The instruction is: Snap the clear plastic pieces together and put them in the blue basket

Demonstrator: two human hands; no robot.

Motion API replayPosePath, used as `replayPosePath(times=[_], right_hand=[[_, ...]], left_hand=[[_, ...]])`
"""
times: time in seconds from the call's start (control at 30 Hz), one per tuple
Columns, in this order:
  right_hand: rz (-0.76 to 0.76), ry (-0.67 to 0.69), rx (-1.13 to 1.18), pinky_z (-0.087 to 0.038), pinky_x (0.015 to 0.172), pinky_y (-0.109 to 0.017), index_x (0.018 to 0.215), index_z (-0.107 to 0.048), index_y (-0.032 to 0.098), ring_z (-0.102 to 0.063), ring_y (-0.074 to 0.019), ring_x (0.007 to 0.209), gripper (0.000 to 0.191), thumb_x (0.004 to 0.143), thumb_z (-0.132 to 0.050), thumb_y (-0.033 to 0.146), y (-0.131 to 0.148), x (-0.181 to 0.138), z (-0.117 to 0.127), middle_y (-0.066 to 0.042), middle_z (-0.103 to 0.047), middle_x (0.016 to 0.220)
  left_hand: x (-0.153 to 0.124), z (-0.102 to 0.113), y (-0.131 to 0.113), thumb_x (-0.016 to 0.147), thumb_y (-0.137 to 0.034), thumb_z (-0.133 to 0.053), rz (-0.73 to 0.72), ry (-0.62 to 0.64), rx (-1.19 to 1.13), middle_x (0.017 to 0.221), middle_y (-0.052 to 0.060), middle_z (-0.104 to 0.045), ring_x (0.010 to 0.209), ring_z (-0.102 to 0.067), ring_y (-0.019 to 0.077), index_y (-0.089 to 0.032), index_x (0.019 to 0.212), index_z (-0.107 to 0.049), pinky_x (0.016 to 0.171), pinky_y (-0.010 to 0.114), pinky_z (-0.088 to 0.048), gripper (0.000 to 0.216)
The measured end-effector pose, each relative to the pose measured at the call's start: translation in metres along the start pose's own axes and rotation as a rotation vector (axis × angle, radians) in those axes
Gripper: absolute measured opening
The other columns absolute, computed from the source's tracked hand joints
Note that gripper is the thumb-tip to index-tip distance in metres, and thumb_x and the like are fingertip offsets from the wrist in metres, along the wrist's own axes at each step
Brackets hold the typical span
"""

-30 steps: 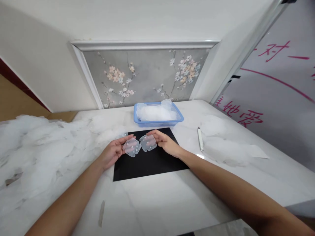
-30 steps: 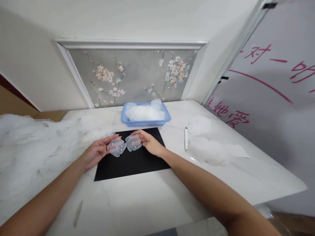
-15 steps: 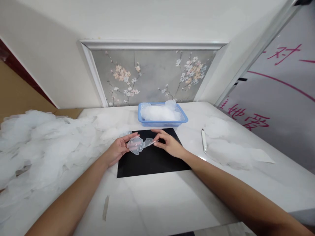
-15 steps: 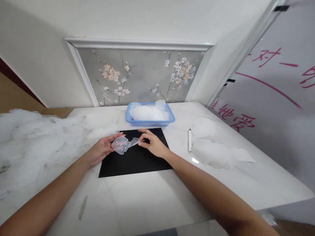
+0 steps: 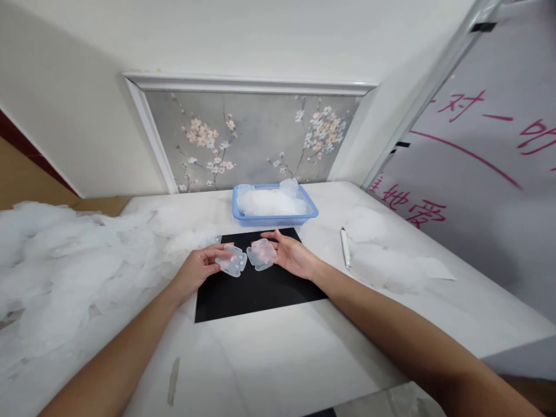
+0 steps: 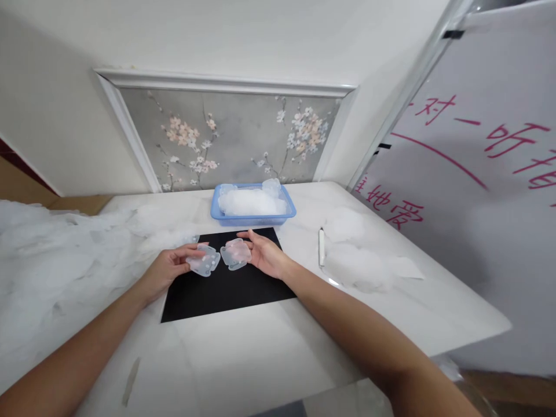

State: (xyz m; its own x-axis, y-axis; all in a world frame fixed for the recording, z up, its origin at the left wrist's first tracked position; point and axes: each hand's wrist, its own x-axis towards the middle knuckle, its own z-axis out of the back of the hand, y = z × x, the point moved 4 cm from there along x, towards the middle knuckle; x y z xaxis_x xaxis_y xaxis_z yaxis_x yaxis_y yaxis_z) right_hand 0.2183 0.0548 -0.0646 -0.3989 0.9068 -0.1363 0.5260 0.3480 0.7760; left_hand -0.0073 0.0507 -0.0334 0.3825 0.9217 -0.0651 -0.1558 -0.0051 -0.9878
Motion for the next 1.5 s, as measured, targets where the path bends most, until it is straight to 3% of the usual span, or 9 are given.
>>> replayPosePath(times=[0.17, 0.3, 0.47, 0.8, 0.97, 1.2, 1.33, 1.43, 1.5], right_hand=[[0.011, -0.012, -0.01, -0.051, 0.093, -0.037, 0.105, -0.062, 0.015, -0.069, -0.0201, 0.097, 0.03, 0.095, -0.051, 0.041, -0.001, 0.001, 0.003, -0.01, -0.072, 0.104], [0.011, -0.016, -0.042, -0.05, 0.096, -0.039, 0.105, -0.062, 0.017, -0.068, -0.0216, 0.1, 0.032, 0.092, -0.055, 0.046, -0.001, 0.002, 0.004, -0.01, -0.072, 0.104], [0.019, -0.019, -0.085, -0.049, 0.097, -0.043, 0.105, -0.062, 0.017, -0.067, -0.0234, 0.102, 0.035, 0.091, -0.055, 0.049, 0.0, 0.002, 0.003, -0.011, -0.071, 0.106], [0.038, -0.018, -0.082, -0.05, 0.095, -0.039, 0.103, -0.064, 0.018, -0.067, -0.0213, 0.1, 0.034, 0.082, -0.068, 0.044, -0.001, 0.0, 0.003, -0.008, -0.071, 0.104], [0.088, 0.017, -0.151, -0.049, 0.091, -0.037, 0.082, -0.06, 0.019, -0.067, -0.0197, 0.093, 0.028, 0.068, -0.082, 0.03, -0.002, -0.001, 0.002, -0.005, -0.071, 0.1], [0.066, 0.068, -0.169, -0.047, 0.091, -0.038, 0.07, -0.054, 0.019, -0.065, -0.021, 0.094, 0.03, 0.071, -0.08, 0.035, -0.001, -0.006, -0.006, -0.008, -0.07, 0.104], [0.035, 0.106, -0.232, -0.048, 0.081, -0.034, 0.068, -0.052, 0.019, -0.064, -0.0188, 0.087, 0.033, 0.072, -0.078, 0.039, -0.009, -0.01, -0.025, -0.006, -0.068, 0.103], [0.084, 0.094, -0.383, -0.046, 0.068, -0.028, 0.068, -0.049, 0.019, -0.059, -0.0139, 0.071, 0.034, 0.072, -0.076, 0.039, -0.017, -0.006, -0.037, -0.002, -0.066, 0.084], [0.147, 0.011, -0.494, -0.043, 0.059, -0.025, 0.072, -0.049, 0.02, -0.054, -0.0114, 0.061, 0.029, 0.07, -0.075, 0.034, -0.019, 0.002, -0.038, 0.003, -0.059, 0.07]], left_hand=[[-0.001, -0.003, 0.001, 0.077, -0.053, -0.066, -0.001, -0.094, 0.058, 0.112, 0.008, -0.071, 0.102, -0.063, 0.0257, -0.019, 0.096, -0.074, 0.089, 0.034, -0.046, 0.04], [-0.004, -0.015, 0.005, 0.078, -0.055, -0.064, 0.089, -0.062, -0.013, 0.083, 0.005, -0.073, 0.079, -0.063, 0.0209, -0.017, 0.097, -0.072, 0.074, 0.03, -0.048, 0.043], [-0.005, -0.018, 0.004, 0.082, -0.052, -0.062, 0.177, -0.03, -0.213, 0.101, 0.007, -0.072, 0.089, -0.063, 0.0201, -0.018, 0.114, -0.067, 0.077, 0.029, -0.049, 0.047], [-0.002, -0.013, 0.007, 0.083, -0.034, -0.067, 0.19, 0.02, -0.334, 0.096, 0.007, -0.072, 0.084, -0.067, 0.0172, -0.017, 0.115, -0.063, 0.077, 0.029, -0.052, 0.037], [-0.003, -0.012, 0.007, 0.087, -0.041, -0.061, 0.204, -0.022, -0.368, 0.098, 0.009, -0.073, 0.084, -0.068, 0.0185, -0.017, 0.114, -0.064, 0.076, 0.031, -0.053, 0.036], [-0.002, -0.012, 0.009, 0.089, -0.055, -0.05, 0.198, 0.004, -0.433, 0.096, 0.013, -0.073, 0.085, -0.069, 0.0227, -0.014, 0.112, -0.065, 0.079, 0.036, -0.054, 0.049], [-0.003, -0.013, 0.011, 0.087, -0.061, -0.046, 0.188, -0.001, -0.413, 0.098, 0.014, -0.072, 0.087, -0.068, 0.0225, -0.014, 0.113, -0.064, 0.082, 0.037, -0.052, 0.056], [-0.007, -0.019, 0.007, 0.087, -0.063, -0.045, 0.129, 0.074, -0.342, 0.105, 0.013, -0.07, 0.094, -0.065, 0.0228, -0.016, 0.117, -0.063, 0.087, 0.037, -0.049, 0.058], [-0.012, -0.021, -0.002, 0.089, -0.061, -0.043, 0.025, 0.111, -0.155, 0.111, 0.012, -0.067, 0.098, -0.063, 0.0225, -0.019, 0.121, -0.062, 0.09, 0.037, -0.047, 0.056]])
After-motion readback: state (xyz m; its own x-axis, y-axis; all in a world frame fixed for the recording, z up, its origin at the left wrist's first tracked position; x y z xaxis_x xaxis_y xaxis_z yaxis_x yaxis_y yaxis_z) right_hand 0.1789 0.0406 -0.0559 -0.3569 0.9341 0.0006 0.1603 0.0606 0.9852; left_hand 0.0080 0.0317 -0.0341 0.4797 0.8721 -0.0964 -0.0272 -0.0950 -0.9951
